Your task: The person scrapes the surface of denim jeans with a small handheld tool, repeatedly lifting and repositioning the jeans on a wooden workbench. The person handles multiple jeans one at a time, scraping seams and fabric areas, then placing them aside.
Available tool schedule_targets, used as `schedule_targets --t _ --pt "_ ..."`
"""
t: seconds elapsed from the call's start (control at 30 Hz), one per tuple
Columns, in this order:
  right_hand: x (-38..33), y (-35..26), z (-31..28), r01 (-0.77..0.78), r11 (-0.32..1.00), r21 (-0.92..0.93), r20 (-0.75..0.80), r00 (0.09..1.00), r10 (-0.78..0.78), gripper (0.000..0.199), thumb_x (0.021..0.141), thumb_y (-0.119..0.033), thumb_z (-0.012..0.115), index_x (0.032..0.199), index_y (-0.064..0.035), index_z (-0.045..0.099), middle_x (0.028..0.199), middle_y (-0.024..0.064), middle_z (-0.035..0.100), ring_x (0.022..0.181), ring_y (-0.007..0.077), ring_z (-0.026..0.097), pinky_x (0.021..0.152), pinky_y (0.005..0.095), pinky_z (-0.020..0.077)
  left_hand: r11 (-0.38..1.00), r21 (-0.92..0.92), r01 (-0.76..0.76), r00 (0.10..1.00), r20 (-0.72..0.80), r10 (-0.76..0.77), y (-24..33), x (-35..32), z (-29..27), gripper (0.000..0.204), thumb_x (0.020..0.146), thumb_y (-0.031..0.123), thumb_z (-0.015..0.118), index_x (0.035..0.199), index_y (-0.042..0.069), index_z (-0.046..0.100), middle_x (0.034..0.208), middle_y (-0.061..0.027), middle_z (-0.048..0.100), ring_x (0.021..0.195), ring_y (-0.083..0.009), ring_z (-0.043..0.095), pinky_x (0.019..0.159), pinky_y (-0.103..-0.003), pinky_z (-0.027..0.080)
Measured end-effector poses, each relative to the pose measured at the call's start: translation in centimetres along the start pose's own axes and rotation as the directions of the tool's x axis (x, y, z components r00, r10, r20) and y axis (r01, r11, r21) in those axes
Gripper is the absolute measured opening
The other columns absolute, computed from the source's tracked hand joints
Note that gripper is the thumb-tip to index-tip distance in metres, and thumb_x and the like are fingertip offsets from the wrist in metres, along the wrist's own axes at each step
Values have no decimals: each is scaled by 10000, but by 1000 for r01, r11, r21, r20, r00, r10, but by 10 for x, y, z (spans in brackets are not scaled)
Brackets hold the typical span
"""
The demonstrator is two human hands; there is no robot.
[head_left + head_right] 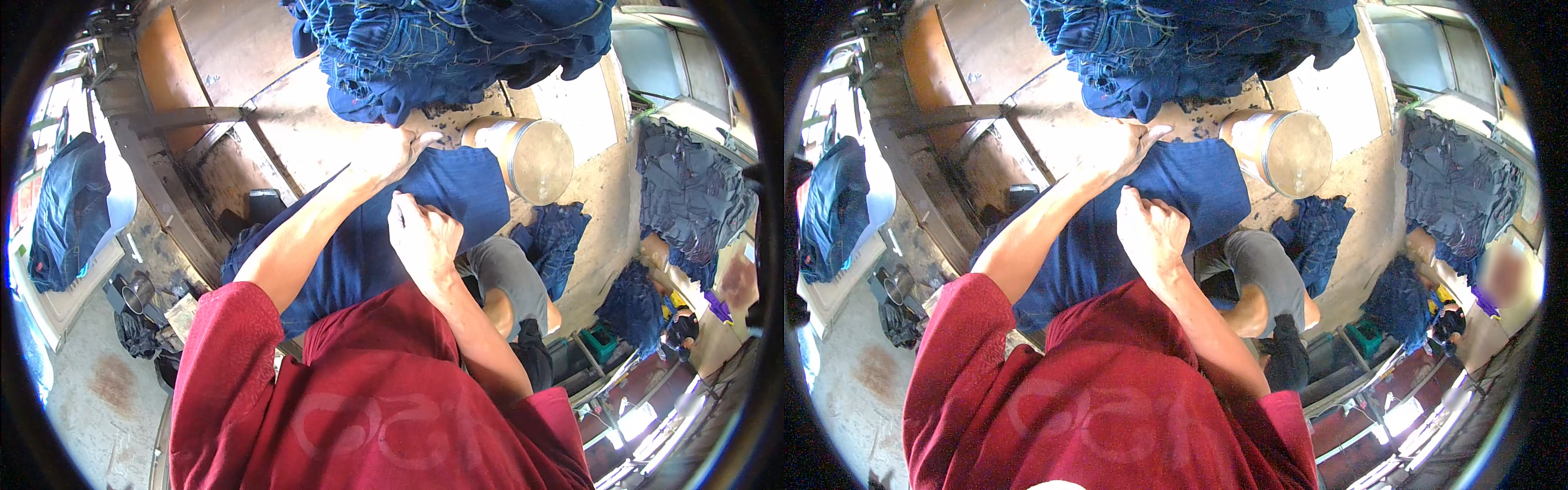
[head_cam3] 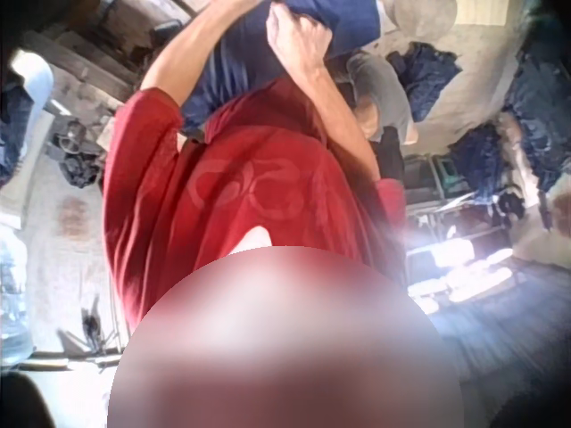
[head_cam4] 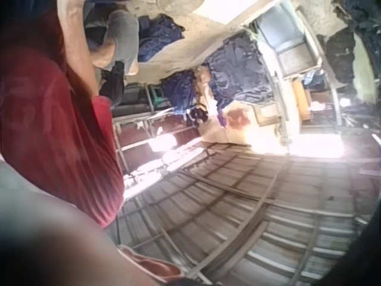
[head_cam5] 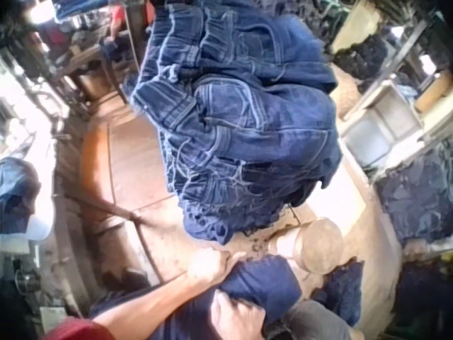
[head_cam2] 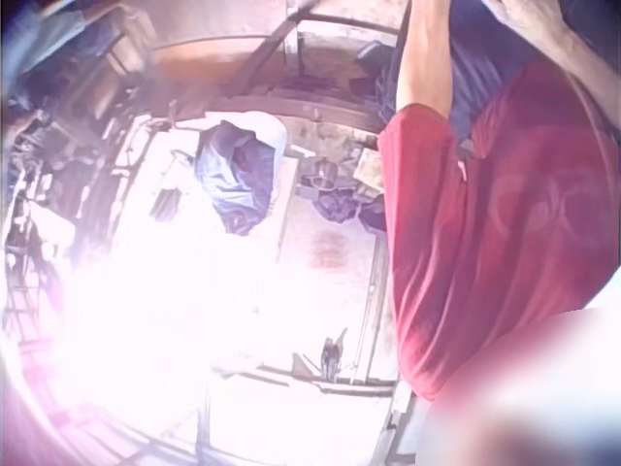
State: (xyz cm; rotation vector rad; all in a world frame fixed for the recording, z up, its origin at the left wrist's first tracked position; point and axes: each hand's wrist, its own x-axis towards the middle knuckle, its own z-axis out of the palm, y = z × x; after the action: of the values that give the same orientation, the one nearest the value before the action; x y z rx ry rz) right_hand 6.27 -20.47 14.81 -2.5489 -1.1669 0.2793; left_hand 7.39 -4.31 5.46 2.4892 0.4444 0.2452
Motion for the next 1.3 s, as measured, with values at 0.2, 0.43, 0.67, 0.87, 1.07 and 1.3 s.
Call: schedule_targets --t 0.2,0.43,0.67,0.87,1.07,1.3 --pt "-65 6 -26 69 998 -11 -30 997 -70 275 885 -148 810 1159 -147 788 650 0 652 554 192 649 529 346 530 999 9 -38 992 -119 39 -5 -3 14 595 1039 484 723 608 84 633 564 -154 594 486 -357 605 510 -458 489" --pt "-44 11 -19 31 972 234 -125 992 -1 149 932 -58 782 1077 -93 785 801 53 774 615 205 724 559 340 573 1000 -3 -17 991 -134 17 -4 -5 16 588 1039 466 735 601 81 657 560 -150 594 481 -336 608 497 -450 486" --pt "-6 4 -3 30 999 32 -58 998 -28 32 962 -152 756 994 -154 750 687 29 719 554 209 695 512 350 554 999 27 -24 975 -221 30 0 -2 15 638 1016 523 731 570 69 687 505 -161 617 452 -330 658 483 -429 531" --pt "-34 -2 -36 16 1000 -1 -3 1000 -16 89 968 -175 782 901 -164 726 609 67 682 529 240 704 490 383 534 995 99 -30 974 -221 52 -1 -5 13 628 1003 520 746 569 70 687 515 -159 627 450 -324 659 468 -422 523" --pt "-18 11 -18 5 974 226 -68 998 11 56 948 -84 794 967 -110 749 675 71 711 539 244 700 514 362 549 999 43 15 977 -213 -5 0 -5 18 628 996 524 754 559 80 679 512 -152 625 449 -319 661 460 -419 518" --pt "-17 4 -21 -1 1000 12 38 999 1 61 974 -156 767 925 -156 730 579 62 644 479 242 666 471 389 524 997 36 65 987 -147 -59 -1 -5 21 647 1006 531 737 552 73 689 533 -153 646 465 -320 674 479 -427 538"
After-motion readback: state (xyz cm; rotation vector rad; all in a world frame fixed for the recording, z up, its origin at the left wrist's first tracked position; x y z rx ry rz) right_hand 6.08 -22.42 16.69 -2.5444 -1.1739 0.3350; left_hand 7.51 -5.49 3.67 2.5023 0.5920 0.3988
